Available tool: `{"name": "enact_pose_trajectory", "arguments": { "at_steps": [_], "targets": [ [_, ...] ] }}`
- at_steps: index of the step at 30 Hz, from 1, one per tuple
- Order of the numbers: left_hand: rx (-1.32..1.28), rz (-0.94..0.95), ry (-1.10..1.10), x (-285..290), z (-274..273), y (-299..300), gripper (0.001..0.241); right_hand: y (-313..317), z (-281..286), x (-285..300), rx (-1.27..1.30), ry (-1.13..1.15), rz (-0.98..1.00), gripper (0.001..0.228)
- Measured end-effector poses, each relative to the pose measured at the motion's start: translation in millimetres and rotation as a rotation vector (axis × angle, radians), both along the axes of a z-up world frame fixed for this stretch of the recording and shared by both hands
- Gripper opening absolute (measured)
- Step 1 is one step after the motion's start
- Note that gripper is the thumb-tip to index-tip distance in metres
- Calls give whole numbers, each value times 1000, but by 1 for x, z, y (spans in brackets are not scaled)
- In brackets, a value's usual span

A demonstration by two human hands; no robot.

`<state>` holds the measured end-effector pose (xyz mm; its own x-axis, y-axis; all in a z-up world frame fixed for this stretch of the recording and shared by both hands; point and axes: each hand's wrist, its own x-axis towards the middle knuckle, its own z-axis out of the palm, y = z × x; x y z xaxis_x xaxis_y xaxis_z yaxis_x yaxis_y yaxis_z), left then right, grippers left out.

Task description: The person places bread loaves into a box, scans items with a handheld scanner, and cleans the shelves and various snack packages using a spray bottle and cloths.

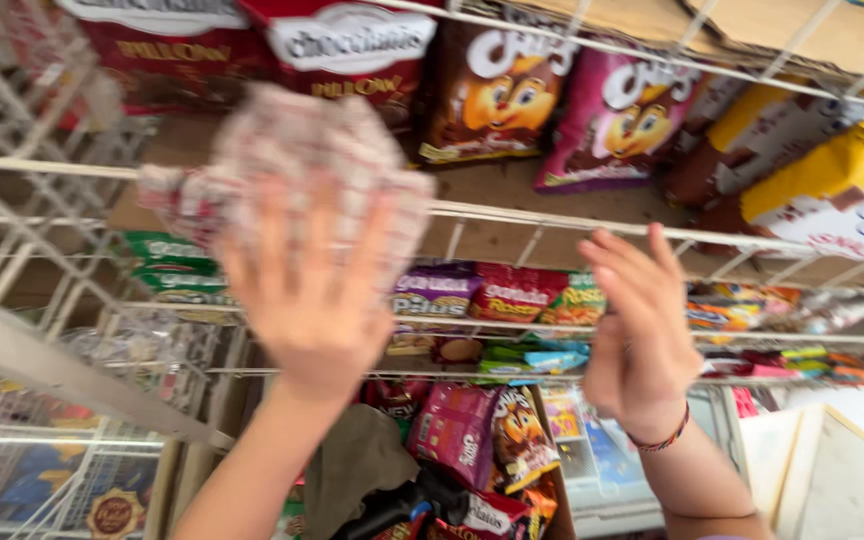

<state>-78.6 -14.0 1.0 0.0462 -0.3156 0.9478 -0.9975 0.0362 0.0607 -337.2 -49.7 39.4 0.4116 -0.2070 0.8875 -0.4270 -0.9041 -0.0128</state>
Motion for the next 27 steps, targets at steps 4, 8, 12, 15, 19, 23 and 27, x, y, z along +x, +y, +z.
{"name": "enact_pose_trajectory", "arguments": {
  "at_steps": [4, 8, 12, 15, 19, 23, 27],
  "targets": [
    [1, -145, -80, -58, -1, -14, 36, 1, -10, -26, -93, -216, 3, 20],
    [19, -450, -177, -114, 4, -31, 33, 3, -18, -41, -188, -395, -66, 16],
    [27, -561, -257, -157, 14, -47, 35, 11, -23, -47, -199, -455, -116, 19],
    [18, -580, -372, -167, 20, -56, 27, 14, -20, -47, -206, -455, -126, 19],
    [20, -582, -374, -141, 17, -53, 34, 21, -17, -42, -154, -398, -206, 19],
    [1, -545, -243, -73, 11, -31, 36, 19, -16, -43, -163, -374, -166, 19],
    [-61, -271, -187, 10, 8, -6, 27, 14, -31, -47, -202, -459, -141, 21]
  ]
}}
